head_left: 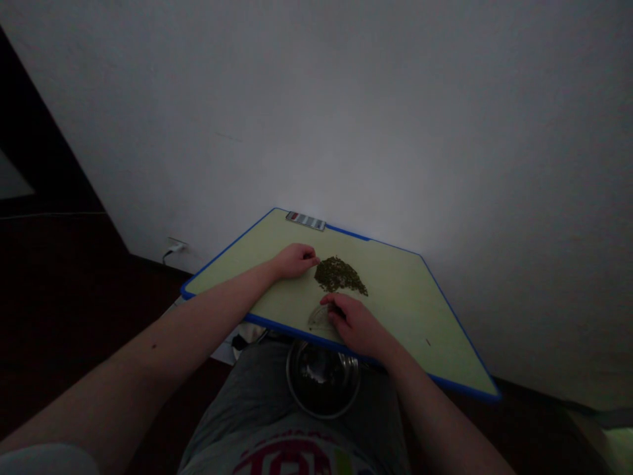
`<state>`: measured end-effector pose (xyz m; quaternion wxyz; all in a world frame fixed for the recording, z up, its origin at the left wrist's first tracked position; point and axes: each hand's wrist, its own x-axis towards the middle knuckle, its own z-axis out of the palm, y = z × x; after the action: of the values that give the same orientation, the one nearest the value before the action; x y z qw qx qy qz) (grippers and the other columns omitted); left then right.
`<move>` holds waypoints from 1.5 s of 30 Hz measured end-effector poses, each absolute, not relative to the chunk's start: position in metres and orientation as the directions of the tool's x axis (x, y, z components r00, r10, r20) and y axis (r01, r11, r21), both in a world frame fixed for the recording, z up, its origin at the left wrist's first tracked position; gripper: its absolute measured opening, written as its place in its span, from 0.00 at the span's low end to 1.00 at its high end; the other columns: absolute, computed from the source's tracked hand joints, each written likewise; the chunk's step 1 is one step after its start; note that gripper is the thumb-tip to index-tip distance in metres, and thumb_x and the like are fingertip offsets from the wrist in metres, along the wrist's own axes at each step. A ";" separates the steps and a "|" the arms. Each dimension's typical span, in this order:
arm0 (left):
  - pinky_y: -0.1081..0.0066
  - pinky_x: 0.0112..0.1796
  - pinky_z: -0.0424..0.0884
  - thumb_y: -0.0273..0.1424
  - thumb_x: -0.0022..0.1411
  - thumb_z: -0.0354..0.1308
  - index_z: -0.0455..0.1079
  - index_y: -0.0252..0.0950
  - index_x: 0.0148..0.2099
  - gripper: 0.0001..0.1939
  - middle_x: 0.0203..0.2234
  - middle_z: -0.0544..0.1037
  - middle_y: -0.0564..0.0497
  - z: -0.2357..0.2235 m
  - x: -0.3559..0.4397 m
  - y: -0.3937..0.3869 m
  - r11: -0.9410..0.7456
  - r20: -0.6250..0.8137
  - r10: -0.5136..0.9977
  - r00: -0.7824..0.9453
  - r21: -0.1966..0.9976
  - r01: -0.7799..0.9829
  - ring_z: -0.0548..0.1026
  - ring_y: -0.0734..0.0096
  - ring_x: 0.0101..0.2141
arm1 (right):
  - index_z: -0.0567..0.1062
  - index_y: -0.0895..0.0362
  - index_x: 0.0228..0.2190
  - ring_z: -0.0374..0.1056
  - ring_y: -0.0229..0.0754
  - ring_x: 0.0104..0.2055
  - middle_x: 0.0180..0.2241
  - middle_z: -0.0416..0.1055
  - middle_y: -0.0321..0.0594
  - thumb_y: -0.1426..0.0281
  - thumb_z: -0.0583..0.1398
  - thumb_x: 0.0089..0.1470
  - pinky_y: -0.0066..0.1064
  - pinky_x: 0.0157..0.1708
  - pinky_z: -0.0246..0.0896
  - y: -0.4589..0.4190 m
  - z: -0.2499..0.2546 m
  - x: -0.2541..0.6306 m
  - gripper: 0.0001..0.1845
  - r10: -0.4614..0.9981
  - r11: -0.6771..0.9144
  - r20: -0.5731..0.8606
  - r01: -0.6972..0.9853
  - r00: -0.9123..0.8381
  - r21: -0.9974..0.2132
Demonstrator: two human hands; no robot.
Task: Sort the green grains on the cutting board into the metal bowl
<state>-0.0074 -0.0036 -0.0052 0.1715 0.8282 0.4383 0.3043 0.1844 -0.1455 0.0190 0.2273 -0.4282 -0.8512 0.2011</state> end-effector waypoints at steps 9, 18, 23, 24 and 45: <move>0.73 0.24 0.52 0.41 0.54 0.48 0.65 0.34 0.24 0.16 0.17 0.64 0.55 -0.005 -0.007 -0.005 -0.568 0.354 0.822 0.445 0.546 0.616 0.60 0.77 0.21 | 0.68 0.57 0.41 0.62 0.39 0.40 0.38 0.68 0.41 0.80 0.51 0.50 0.33 0.41 0.56 -0.145 0.019 0.188 0.16 0.789 0.576 0.196 0.589 -0.583 -0.567; 0.73 0.24 0.52 0.41 0.54 0.49 0.66 0.33 0.25 0.16 0.17 0.64 0.55 -0.005 -0.009 -0.004 -0.563 0.356 0.826 0.437 0.556 0.611 0.59 0.77 0.21 | 0.68 0.57 0.41 0.62 0.39 0.36 0.35 0.68 0.40 0.77 0.51 0.52 0.32 0.37 0.58 -0.152 0.016 0.201 0.14 0.822 0.536 0.190 0.615 -0.537 -0.579; 0.73 0.24 0.52 0.42 0.54 0.48 0.65 0.33 0.24 0.17 0.16 0.64 0.54 -0.006 -0.010 -0.003 -0.573 0.366 0.819 0.442 0.546 0.610 0.59 0.77 0.21 | 0.67 0.56 0.42 0.62 0.39 0.36 0.35 0.68 0.40 0.78 0.51 0.52 0.32 0.38 0.57 -0.156 0.015 0.205 0.15 0.840 0.516 0.190 0.638 -0.509 -0.572; 0.73 0.24 0.52 0.42 0.54 0.48 0.65 0.33 0.24 0.17 0.16 0.64 0.55 -0.006 -0.010 -0.003 -0.572 0.365 0.820 0.441 0.545 0.613 0.59 0.77 0.21 | 0.67 0.56 0.42 0.62 0.39 0.36 0.36 0.68 0.40 0.78 0.51 0.51 0.32 0.39 0.57 -0.155 0.015 0.204 0.15 0.842 0.514 0.192 0.642 -0.504 -0.570; 0.74 0.24 0.53 0.41 0.54 0.48 0.65 0.33 0.24 0.16 0.16 0.64 0.55 -0.006 -0.009 -0.002 -0.575 0.365 0.818 0.445 0.549 0.607 0.60 0.77 0.21 | 0.67 0.56 0.42 0.62 0.38 0.36 0.36 0.68 0.40 0.78 0.51 0.51 0.31 0.37 0.58 -0.157 0.015 0.204 0.15 0.826 0.524 0.184 0.606 -0.533 -0.598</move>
<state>-0.0088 -0.0021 -0.0057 0.1716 0.8325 0.4279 0.3072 0.2039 -0.1575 0.0149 0.2298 -0.4253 -0.8421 0.2391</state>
